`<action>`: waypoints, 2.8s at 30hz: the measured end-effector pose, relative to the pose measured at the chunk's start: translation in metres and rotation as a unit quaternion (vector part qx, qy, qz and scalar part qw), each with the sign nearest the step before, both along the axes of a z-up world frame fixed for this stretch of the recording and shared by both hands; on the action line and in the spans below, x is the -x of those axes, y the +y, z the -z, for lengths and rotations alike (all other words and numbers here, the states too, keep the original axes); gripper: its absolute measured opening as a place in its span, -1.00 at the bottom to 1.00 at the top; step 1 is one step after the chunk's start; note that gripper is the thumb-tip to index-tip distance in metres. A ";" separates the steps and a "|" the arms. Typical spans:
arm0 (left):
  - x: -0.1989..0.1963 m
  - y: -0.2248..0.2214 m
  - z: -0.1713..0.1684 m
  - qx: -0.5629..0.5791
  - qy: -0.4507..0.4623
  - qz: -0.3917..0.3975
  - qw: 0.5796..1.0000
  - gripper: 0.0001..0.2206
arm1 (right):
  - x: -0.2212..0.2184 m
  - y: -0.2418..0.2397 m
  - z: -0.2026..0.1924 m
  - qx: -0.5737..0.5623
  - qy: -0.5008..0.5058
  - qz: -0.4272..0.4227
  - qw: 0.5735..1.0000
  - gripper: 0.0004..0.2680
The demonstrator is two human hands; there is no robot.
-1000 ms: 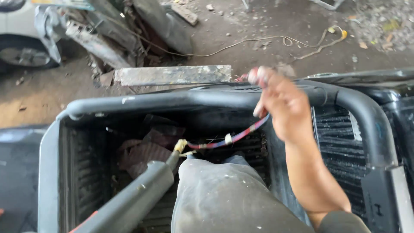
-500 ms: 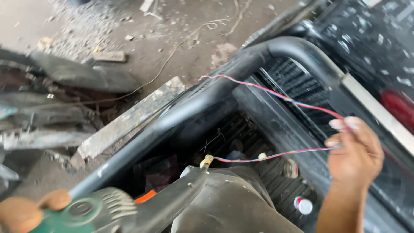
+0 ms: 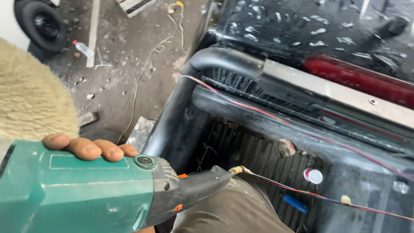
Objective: Buffing and polishing the exterior roof area of a vehicle cab.
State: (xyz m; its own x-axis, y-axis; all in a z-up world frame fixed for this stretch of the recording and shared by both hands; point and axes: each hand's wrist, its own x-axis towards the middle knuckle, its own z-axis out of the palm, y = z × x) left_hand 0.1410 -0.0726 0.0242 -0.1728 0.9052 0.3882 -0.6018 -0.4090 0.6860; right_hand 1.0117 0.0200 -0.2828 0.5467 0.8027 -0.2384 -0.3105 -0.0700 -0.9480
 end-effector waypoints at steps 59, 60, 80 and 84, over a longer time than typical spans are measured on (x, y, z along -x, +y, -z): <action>-0.167 0.431 0.248 0.148 -0.087 0.705 0.688 -0.15 | 0.558 0.147 -0.153 -0.133 0.125 -0.040 0.982 -0.34; -0.160 0.434 0.224 0.108 -0.092 0.704 0.696 -0.07 | 0.555 0.153 -0.174 -0.166 0.151 -0.033 0.974 -0.32; -0.129 0.385 0.474 -0.249 0.235 0.517 0.784 -0.24 | 0.513 0.320 -0.188 -0.154 0.031 -0.256 0.954 -0.60; -0.125 0.389 0.462 -0.177 0.153 0.558 0.796 -0.23 | 0.526 0.324 -0.234 0.049 -0.265 -0.246 0.931 -0.66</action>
State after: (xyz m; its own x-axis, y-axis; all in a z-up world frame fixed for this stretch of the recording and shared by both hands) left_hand 0.2662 0.3168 -0.4376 0.8143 0.2522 0.5228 -0.5530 0.0635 0.8308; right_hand 0.4856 0.3443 -0.0486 0.1803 0.9756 -0.1253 0.2919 -0.1747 -0.9404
